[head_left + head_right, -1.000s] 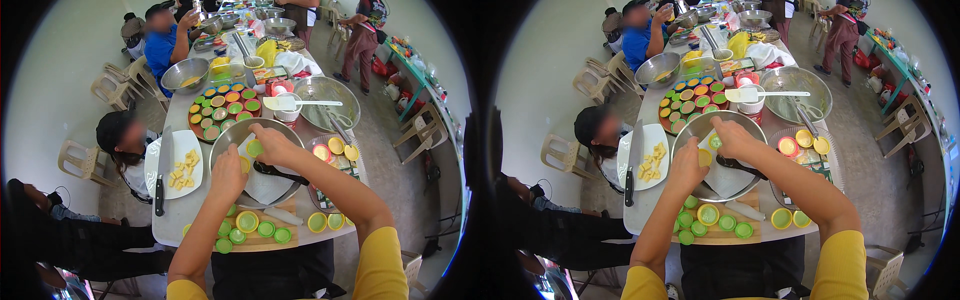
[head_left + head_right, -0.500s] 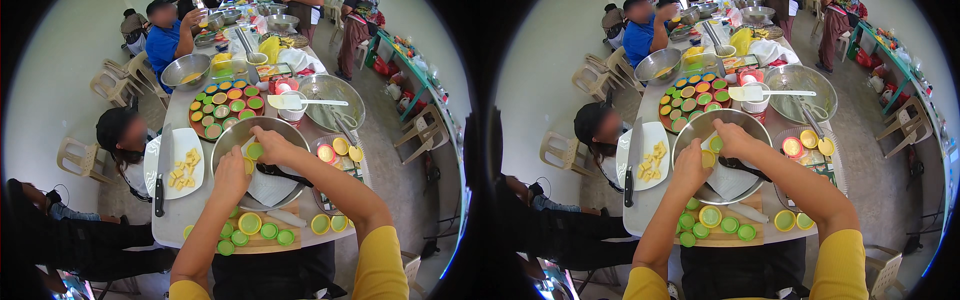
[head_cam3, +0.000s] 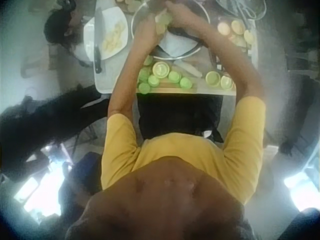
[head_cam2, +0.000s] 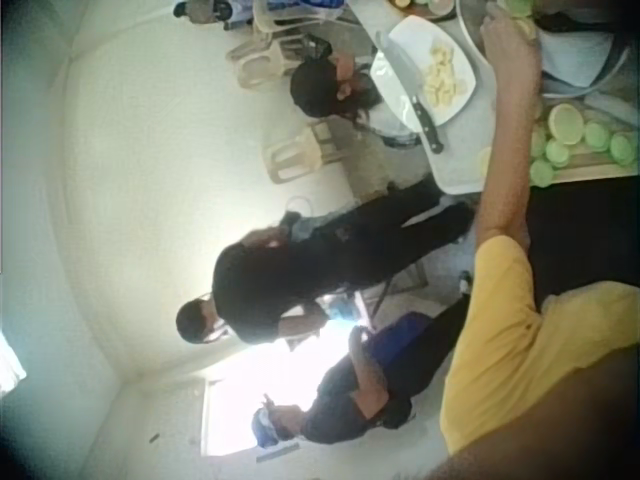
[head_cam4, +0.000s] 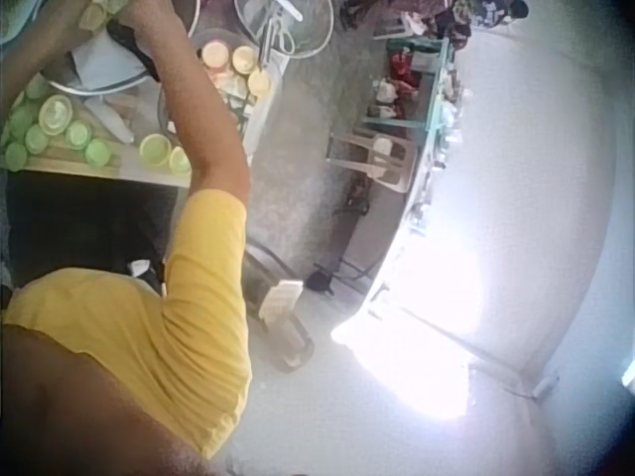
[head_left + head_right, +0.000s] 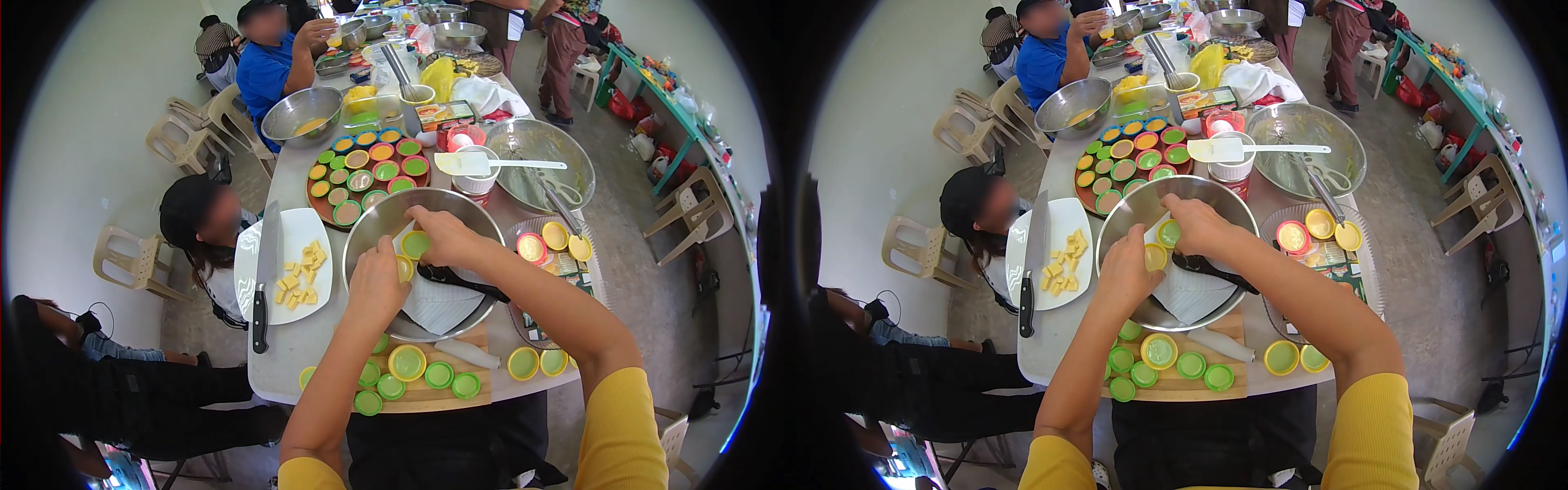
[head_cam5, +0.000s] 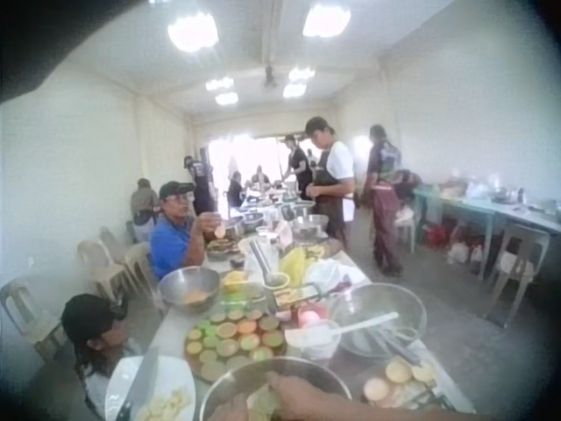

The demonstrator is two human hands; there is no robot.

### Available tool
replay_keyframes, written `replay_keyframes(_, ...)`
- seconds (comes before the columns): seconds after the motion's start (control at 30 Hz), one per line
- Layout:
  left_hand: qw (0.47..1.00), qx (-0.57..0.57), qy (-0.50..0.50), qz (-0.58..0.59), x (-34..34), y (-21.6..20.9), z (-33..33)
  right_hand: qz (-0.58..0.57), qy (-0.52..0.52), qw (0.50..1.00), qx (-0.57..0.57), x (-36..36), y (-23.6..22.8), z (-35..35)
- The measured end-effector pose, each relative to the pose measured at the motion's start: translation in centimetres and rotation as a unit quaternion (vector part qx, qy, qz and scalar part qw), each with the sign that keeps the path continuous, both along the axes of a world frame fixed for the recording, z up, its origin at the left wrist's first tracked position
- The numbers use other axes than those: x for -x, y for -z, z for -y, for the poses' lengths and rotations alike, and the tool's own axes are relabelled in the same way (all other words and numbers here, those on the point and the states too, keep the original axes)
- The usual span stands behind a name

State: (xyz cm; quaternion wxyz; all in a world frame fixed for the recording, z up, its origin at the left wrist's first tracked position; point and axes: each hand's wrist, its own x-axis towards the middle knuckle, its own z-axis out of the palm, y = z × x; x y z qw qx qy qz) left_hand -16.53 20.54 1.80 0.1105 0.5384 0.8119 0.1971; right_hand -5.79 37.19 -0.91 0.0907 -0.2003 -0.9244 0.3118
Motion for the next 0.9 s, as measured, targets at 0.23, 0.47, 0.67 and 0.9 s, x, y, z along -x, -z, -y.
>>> replay_keyframes(0.23,1.000,-0.012,-0.005,-0.007,0.1,-0.3,0.5,-0.011,-0.008,1.000,-0.005,0.2,0.0,0.5)
replay_keyframes(0.47,0.997,-0.076,-0.019,-0.019,0.4,-3.5,3.6,-0.020,0.010,0.999,-0.033,-0.1,-0.7,1.3)
replay_keyframes(0.67,0.987,-0.146,-0.059,-0.026,2.1,-6.6,11.5,-0.049,-0.008,0.995,-0.081,-1.1,-4.9,4.6)
replay_keyframes(0.9,0.978,-0.119,-0.165,-0.041,3.7,-6.4,23.8,-0.009,-0.100,0.994,-0.039,-0.2,-10.5,14.1)
